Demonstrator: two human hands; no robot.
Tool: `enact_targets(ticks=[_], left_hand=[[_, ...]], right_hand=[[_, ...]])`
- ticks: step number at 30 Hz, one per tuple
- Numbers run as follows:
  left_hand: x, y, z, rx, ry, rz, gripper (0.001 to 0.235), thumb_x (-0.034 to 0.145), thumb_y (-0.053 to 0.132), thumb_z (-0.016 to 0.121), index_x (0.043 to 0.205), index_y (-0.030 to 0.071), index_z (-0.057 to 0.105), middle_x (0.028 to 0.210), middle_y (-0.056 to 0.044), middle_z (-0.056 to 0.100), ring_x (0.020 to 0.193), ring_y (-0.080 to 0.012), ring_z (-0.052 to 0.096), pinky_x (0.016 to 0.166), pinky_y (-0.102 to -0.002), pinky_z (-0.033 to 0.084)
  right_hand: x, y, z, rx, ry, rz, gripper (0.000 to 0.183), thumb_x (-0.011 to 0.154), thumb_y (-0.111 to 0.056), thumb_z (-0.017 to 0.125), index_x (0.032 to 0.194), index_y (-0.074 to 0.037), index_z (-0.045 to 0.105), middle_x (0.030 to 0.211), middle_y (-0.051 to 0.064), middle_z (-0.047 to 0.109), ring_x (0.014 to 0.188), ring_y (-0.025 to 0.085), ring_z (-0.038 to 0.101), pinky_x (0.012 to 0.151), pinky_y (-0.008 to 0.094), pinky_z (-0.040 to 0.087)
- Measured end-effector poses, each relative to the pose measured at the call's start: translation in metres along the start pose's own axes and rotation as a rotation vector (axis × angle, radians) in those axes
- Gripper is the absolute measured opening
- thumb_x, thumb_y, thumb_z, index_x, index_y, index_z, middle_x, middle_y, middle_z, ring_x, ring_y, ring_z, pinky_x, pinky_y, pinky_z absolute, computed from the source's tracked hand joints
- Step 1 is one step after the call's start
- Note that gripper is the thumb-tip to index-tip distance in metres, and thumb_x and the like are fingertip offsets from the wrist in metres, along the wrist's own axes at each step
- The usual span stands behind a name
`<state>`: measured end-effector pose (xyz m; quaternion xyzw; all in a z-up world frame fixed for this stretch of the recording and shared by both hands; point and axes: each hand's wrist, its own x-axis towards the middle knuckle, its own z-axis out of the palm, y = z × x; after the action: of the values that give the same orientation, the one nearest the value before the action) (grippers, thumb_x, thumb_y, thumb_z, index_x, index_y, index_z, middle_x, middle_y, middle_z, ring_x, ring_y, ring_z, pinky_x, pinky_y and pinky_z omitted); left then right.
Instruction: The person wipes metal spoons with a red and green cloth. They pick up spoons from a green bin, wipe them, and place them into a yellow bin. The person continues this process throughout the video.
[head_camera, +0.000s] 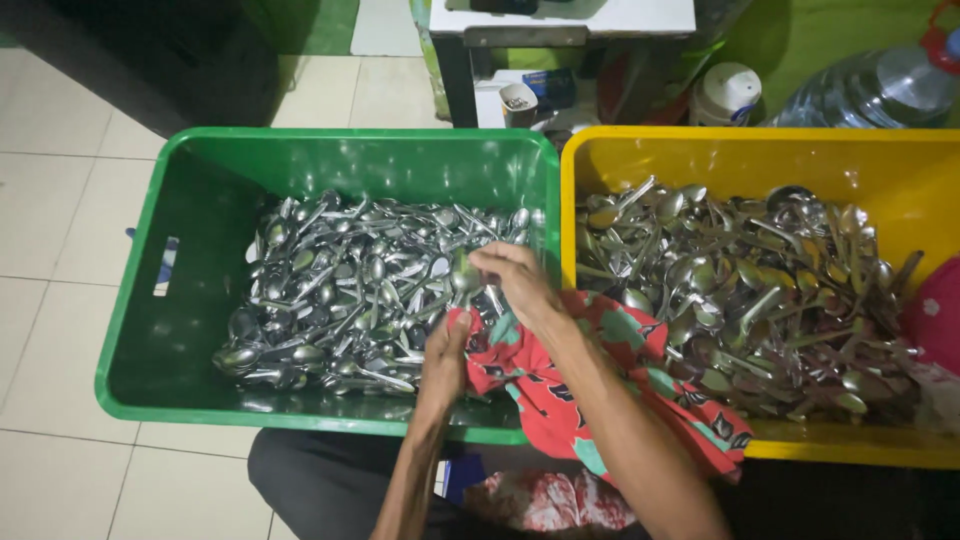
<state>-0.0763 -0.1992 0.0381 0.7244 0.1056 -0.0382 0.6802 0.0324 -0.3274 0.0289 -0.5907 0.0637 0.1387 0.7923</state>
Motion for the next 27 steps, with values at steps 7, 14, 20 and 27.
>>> enact_targets(ticks=[7, 14, 20, 27], left_hand=[[-0.018, 0.019, 0.013, -0.193, -0.061, -0.208, 0.033, 0.103, 0.034, 0.055, 0.076, 0.015, 0.06, 0.063, 0.003, 0.061, 0.058, -0.0109, 0.059, 0.064, -0.028, 0.05], [-0.03, 0.031, 0.003, -0.503, 0.2, -0.342, 0.058, 0.104, 0.027, 0.038, 0.155, -0.001, 0.036, 0.166, -0.02, 0.026, 0.149, -0.0406, 0.03, 0.117, -0.051, 0.028], [-0.02, 0.0, -0.022, -0.407, 0.311, -0.196, 0.022, 0.089, 0.015, 0.075, 0.073, 0.012, 0.059, 0.056, 0.001, 0.051, 0.048, -0.0125, 0.05, 0.048, -0.025, 0.037], [-0.012, 0.009, -0.021, -0.722, 0.094, -0.405, 0.061, 0.104, 0.048, 0.04, 0.148, 0.007, 0.047, 0.153, -0.028, 0.046, 0.147, -0.046, 0.035, 0.118, -0.066, 0.022]], right_hand=[[0.013, 0.008, -0.021, 0.06, 0.219, -0.032, 0.016, 0.087, -0.023, 0.077, 0.083, -0.008, 0.072, 0.066, -0.003, 0.053, 0.06, 0.007, 0.053, 0.053, 0.018, 0.042], [0.003, -0.041, -0.058, 0.319, 0.034, -0.176, 0.015, 0.104, -0.024, 0.062, 0.097, -0.013, 0.053, 0.056, -0.003, 0.045, 0.04, 0.007, 0.045, 0.048, 0.025, 0.045], [-0.062, -0.073, -0.043, -0.172, -0.078, -0.351, 0.021, 0.097, -0.02, 0.067, 0.095, 0.001, 0.063, 0.07, 0.02, 0.069, 0.062, 0.027, 0.075, 0.059, 0.042, 0.066], [-0.116, -0.029, -0.004, -0.443, -0.171, -0.15, 0.037, 0.094, -0.001, 0.062, 0.127, 0.0, 0.045, 0.079, 0.018, 0.067, 0.053, 0.025, 0.072, 0.049, 0.032, 0.065]])
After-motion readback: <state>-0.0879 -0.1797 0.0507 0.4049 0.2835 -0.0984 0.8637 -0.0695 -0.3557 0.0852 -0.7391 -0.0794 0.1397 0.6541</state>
